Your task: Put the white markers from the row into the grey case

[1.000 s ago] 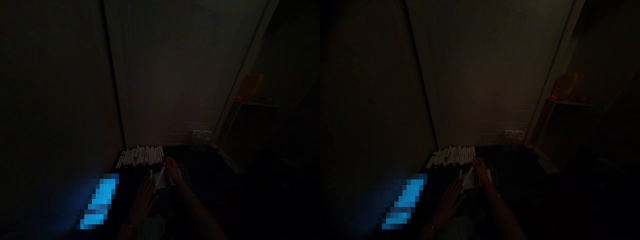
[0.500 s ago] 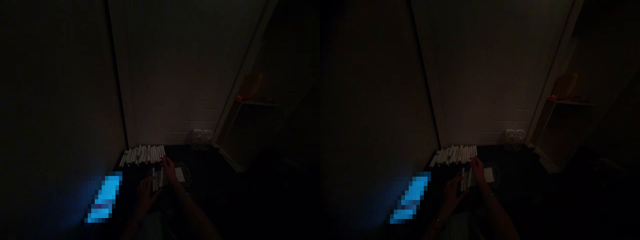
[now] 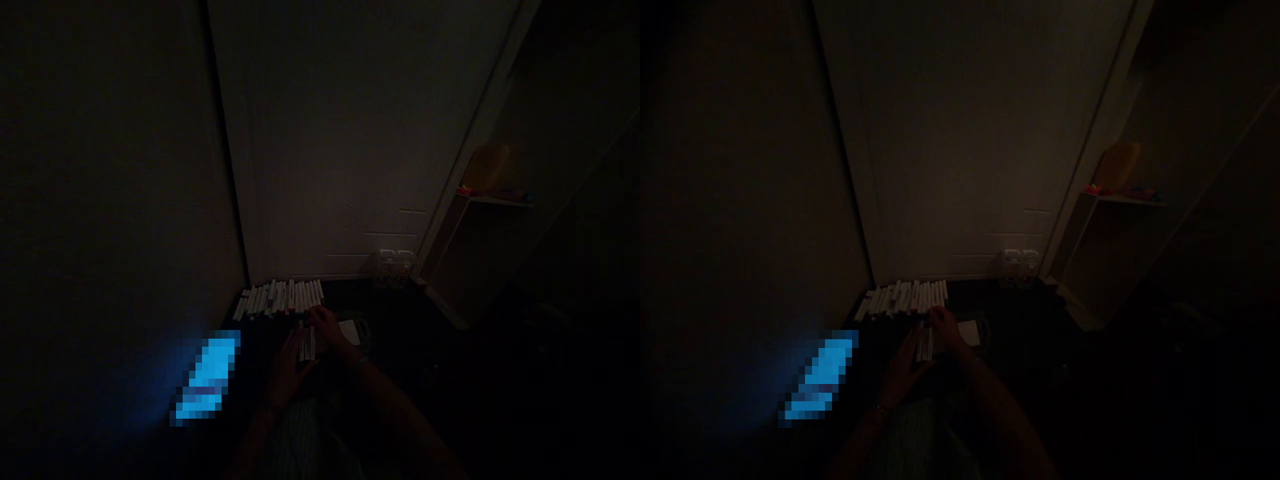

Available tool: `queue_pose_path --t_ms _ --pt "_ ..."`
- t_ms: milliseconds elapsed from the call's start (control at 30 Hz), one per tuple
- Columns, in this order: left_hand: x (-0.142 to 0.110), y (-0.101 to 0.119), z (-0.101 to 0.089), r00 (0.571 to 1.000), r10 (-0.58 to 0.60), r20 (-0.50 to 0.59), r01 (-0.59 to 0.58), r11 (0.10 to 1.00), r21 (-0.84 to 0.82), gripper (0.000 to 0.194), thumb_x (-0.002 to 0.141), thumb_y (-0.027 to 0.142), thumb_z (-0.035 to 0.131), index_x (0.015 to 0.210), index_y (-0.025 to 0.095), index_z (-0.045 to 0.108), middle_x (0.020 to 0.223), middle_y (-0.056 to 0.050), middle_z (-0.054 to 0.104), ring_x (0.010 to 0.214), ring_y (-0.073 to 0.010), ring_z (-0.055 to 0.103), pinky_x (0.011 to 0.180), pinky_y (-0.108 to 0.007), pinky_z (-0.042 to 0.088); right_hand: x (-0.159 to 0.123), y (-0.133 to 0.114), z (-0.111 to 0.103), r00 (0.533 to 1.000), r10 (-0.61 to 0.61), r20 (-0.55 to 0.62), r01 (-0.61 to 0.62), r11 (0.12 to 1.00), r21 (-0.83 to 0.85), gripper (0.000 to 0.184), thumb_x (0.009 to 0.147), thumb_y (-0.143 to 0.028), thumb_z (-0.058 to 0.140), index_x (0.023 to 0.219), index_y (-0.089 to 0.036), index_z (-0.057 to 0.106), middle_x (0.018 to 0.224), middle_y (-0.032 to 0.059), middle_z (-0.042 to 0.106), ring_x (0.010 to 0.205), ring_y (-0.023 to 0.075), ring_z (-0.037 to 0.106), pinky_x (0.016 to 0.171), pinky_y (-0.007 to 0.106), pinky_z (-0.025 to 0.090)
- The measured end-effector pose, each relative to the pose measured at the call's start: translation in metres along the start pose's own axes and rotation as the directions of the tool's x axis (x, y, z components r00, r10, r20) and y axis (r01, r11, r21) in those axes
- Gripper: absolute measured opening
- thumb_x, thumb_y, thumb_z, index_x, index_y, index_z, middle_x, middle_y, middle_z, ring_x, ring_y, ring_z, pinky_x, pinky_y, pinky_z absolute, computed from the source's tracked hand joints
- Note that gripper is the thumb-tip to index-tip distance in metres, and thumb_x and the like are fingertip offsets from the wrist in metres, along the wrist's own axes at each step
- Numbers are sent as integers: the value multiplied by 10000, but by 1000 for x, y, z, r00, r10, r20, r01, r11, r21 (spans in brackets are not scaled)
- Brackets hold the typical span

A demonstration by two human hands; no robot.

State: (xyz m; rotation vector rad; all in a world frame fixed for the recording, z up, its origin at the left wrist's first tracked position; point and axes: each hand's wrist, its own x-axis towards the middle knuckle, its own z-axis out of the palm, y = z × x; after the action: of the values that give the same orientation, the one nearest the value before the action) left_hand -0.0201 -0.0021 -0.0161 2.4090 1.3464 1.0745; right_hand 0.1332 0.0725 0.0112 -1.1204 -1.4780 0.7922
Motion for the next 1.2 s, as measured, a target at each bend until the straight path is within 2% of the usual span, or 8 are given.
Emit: queue_pose_path --t_ms 167,300,400,500,733,1000,1200 --pt "-2 -3 3 999 -31 15 32 999 -24 706 761 419 526 1364 273 191 1434 -54 236 1295 -234 255 1029 -398 304 5 -1 -12 989 20 148 -8 997 -76 377 825 -468 432 938 -170 633 825 22 627 733 132 555 658 222 433" --pt "-1 -1 2 1000 -29 12 29 999 -24 693 766 417 521 1364 280 198 1426 -40 260 1304 -226 234 1033 -391 300 10 -4 -23 955 -39 296 75 991 -109 364 809 -456 477 1019 -199 626 924 17 643 805 151 577 717 246 443" --pt "0 2 -1 1000 -3 5 3 1000 -24 693 770 417 519 1366 275 196 1422 -48 270 1295 -224 259 1026 -392 314 17 -3 -24 932 -60 357 106 988 -110 350 776 -442 528 1003 -199 637 839 11 657 719 144 585 661 244 451" --pt "0 4 -3 1000 7 -2 -7 1000 -26 693 771 419 519 1367 273 196 1411 -48 293 1287 -218 278 1023 -388 320 23 0 -19 919 -23 394 56 996 -73 373 732 -449 566 984 -184 643 737 1 647 628 117 568 590 223 442" --pt "-1 6 -3 999 -17 -35 16 999 -29 680 755 410 536 1352 252 252 1395 -58 321 1274 -236 303 1011 -397 337 28 8 -22 925 66 374 -38 996 -82 371 716 -423 590 973 -161 645 707 6 637 578 91 534 547 198 408" --pt "-1 7 -1 998 -12 -66 12 1000 -9 567 814 366 455 1340 238 286 1385 -62 339 1270 -223 312 1023 -403 319 28 9 -35 932 150 329 -162 987 9 395 653 -442 638 911 -144 646 765 19 650 656 106 575 613 223 442" --pt "-1 6 -4 1000 18 -11 -18 1000 17 687 756 448 520 1352 241 249 1391 -58 328 1284 -245 277 1020 -416 317 30 10 -30 923 182 339 -192 981 -5 377 567 -431 703 787 -131 640 627 -9 633 566 109 575 577 237 450"
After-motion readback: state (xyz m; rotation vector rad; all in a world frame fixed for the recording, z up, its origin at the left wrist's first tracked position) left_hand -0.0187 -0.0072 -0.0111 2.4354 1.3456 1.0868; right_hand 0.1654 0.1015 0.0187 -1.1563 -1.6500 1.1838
